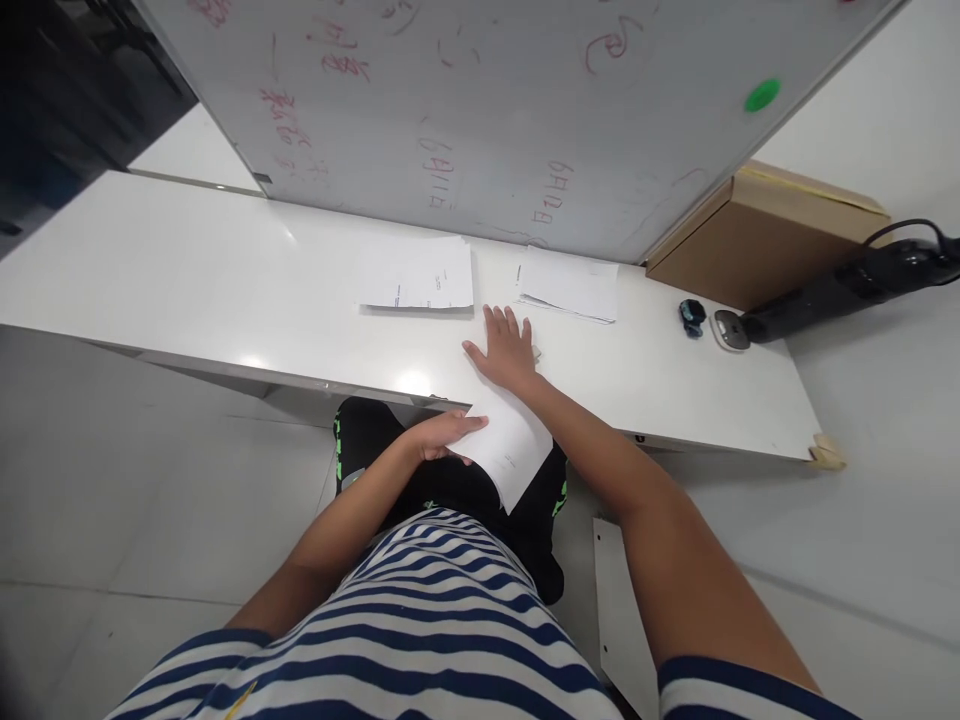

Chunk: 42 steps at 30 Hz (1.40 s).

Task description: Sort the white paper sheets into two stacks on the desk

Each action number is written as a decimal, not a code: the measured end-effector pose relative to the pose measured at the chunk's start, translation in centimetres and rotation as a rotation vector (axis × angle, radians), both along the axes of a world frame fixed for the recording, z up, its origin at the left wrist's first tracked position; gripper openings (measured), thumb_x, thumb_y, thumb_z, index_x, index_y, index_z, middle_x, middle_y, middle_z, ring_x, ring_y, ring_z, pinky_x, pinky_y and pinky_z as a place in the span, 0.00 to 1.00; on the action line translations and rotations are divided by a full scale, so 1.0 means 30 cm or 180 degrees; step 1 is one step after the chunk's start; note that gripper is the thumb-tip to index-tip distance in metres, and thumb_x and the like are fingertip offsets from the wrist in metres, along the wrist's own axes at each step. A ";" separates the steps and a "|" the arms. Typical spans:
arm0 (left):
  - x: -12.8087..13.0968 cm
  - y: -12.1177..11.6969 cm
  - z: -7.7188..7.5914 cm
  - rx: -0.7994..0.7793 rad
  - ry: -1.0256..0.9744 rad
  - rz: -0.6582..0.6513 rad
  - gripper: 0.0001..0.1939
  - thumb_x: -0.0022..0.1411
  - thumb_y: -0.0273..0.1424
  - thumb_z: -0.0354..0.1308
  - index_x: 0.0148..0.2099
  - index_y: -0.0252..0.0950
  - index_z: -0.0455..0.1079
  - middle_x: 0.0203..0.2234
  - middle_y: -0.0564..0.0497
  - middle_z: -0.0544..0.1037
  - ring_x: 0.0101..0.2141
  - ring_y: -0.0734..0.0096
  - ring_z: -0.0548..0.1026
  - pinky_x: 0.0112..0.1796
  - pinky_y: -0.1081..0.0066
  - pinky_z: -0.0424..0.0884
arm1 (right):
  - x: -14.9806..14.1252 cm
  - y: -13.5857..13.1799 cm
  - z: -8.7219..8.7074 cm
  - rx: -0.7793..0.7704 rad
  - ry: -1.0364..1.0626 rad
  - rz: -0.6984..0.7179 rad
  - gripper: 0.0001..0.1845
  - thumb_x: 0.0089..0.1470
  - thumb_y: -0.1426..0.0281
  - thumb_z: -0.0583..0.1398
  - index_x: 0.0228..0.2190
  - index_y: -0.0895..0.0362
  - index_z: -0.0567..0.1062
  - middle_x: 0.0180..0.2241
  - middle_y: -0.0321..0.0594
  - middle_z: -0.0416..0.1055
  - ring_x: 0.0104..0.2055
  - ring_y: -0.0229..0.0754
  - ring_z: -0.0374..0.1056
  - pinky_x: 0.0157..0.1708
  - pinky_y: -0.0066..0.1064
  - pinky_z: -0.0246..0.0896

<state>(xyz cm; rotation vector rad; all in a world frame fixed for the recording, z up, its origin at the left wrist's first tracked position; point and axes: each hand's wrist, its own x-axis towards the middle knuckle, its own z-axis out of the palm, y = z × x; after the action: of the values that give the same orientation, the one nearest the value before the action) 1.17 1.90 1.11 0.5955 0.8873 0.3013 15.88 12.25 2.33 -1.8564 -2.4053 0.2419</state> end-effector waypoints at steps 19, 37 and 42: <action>0.010 0.002 -0.029 0.0247 0.0066 -0.0003 0.17 0.60 0.40 0.62 0.32 0.27 0.72 0.21 0.49 0.75 0.20 0.72 0.74 0.22 0.72 0.75 | 0.023 0.010 0.034 -0.0315 0.0422 -0.0100 0.40 0.60 0.46 0.40 0.66 0.54 0.45 0.68 0.44 0.47 0.70 0.52 0.35 0.66 0.58 0.26; 0.024 -0.082 -0.015 0.0169 0.0194 0.0022 0.17 0.58 0.41 0.63 0.33 0.29 0.71 0.20 0.50 0.74 0.20 0.72 0.73 0.19 0.75 0.71 | 0.057 0.129 -0.002 -0.0052 0.0889 -0.0323 0.32 0.62 0.52 0.48 0.61 0.56 0.60 0.65 0.46 0.55 0.69 0.54 0.41 0.65 0.58 0.28; 0.000 -0.094 0.008 0.0125 0.0126 0.0185 0.18 0.56 0.42 0.65 0.33 0.29 0.72 0.22 0.49 0.75 0.21 0.71 0.74 0.21 0.72 0.73 | 0.118 0.079 0.078 0.1079 0.2576 -0.0599 0.26 0.63 0.54 0.48 0.47 0.60 0.72 0.53 0.49 0.70 0.57 0.43 0.62 0.60 0.42 0.51</action>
<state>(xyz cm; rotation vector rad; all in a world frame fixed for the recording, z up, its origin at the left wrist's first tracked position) 1.18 -0.94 1.33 0.6144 0.9395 0.3610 19.42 14.62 4.66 -1.4323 -1.6010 0.4337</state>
